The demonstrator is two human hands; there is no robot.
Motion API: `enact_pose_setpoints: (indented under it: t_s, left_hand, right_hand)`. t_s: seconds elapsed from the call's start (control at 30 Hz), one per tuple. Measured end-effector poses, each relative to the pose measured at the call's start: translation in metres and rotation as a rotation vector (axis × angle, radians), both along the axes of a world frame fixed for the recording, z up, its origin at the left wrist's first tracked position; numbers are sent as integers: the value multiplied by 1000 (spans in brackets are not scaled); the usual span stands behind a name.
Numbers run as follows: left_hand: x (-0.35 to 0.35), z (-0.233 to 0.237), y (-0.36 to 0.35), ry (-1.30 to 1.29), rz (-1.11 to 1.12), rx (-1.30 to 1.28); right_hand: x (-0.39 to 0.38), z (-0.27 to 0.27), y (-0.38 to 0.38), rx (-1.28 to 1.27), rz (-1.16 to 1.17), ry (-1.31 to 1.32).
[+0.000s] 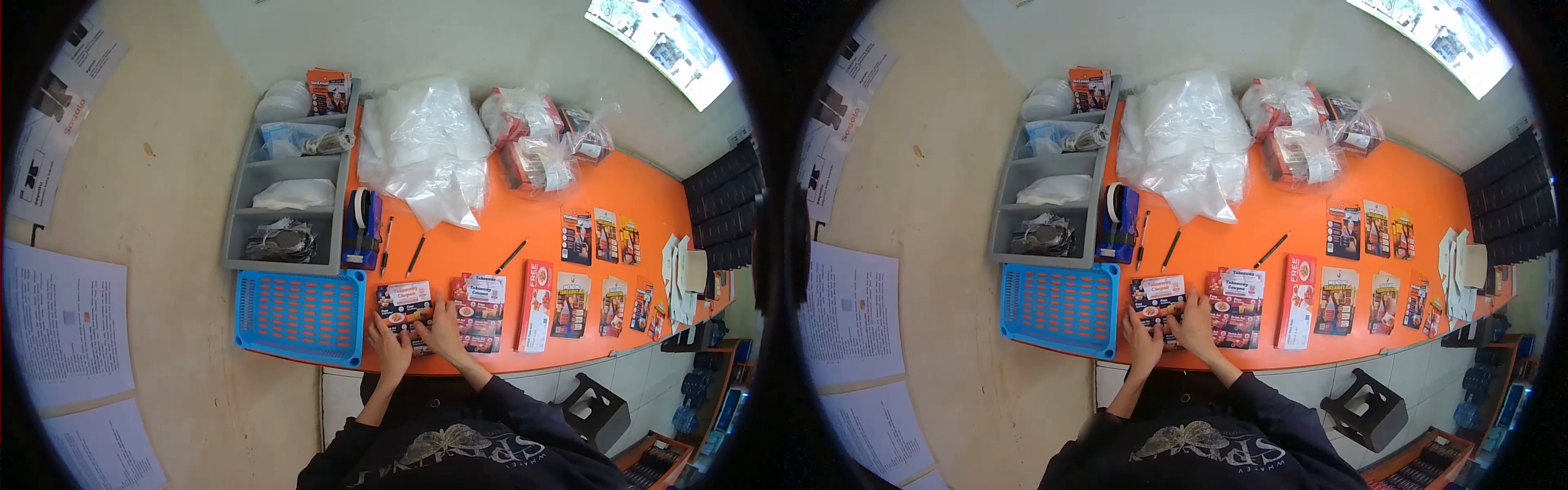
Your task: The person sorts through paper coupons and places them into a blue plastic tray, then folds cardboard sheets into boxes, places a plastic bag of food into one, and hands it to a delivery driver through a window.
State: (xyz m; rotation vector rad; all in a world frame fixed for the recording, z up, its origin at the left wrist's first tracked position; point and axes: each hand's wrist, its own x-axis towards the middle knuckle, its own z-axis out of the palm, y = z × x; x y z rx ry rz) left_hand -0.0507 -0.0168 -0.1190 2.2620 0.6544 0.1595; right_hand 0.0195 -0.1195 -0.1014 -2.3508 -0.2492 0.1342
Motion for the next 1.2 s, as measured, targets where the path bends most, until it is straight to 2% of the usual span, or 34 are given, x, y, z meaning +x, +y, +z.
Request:
enact_pose_setpoints:
  t_s: [0.07,0.17,0.27,0.3,0.4,0.43,0.53,0.67,0.7,0.73,0.8,0.83,0.87,0.93,0.97,1.07,1.17,1.2]
  left_hand:
    - [2,-1,3,46,22,-79]
    - [7,-2,5,92,55,-90]
    - [16,0,7,131,106,-165]
    - [16,1,8,152,127,-209]
    - [13,-7,10,122,147,-221]
    - [14,-7,11,123,155,-253]
    - [13,-7,13,134,160,-318]
    - [14,-8,17,115,136,-409]
    - [14,-4,18,107,136,-458]
    - [15,6,17,-27,132,-517]
    - [14,30,12,-294,120,-635]
    - [14,34,11,-392,107,-608]
    - [14,34,16,-363,63,-659]
    - [15,34,28,-307,-24,-757]
    - [11,19,27,-387,-23,-779]
    - [12,18,30,-405,-49,-737]
    - [14,-10,28,-697,-250,-486]
    - [18,-9,28,-687,-254,-479]
  right_hand:
    - [0,0,4,73,-66,253]
    - [12,-20,6,123,-121,295]
    - [18,-52,6,260,-113,571]
    - [25,-43,6,415,-50,771]
    - [13,3,28,-209,-174,493]
    - [8,-4,31,-222,-212,433]
    - [7,-12,24,374,-185,432]
    - [14,-22,11,829,-257,759]
    - [16,-4,8,902,-234,815]
    - [17,12,3,975,-211,870]
    - [21,37,-4,1035,-48,762]
    - [23,51,-7,1075,27,698]
    - [25,58,-10,1113,101,632]
    - [28,60,-19,992,210,510]
    - [30,61,-22,942,249,482]
    - [33,51,-24,859,330,419]
    - [29,26,-23,860,428,309]
    - [29,22,-22,864,467,263]
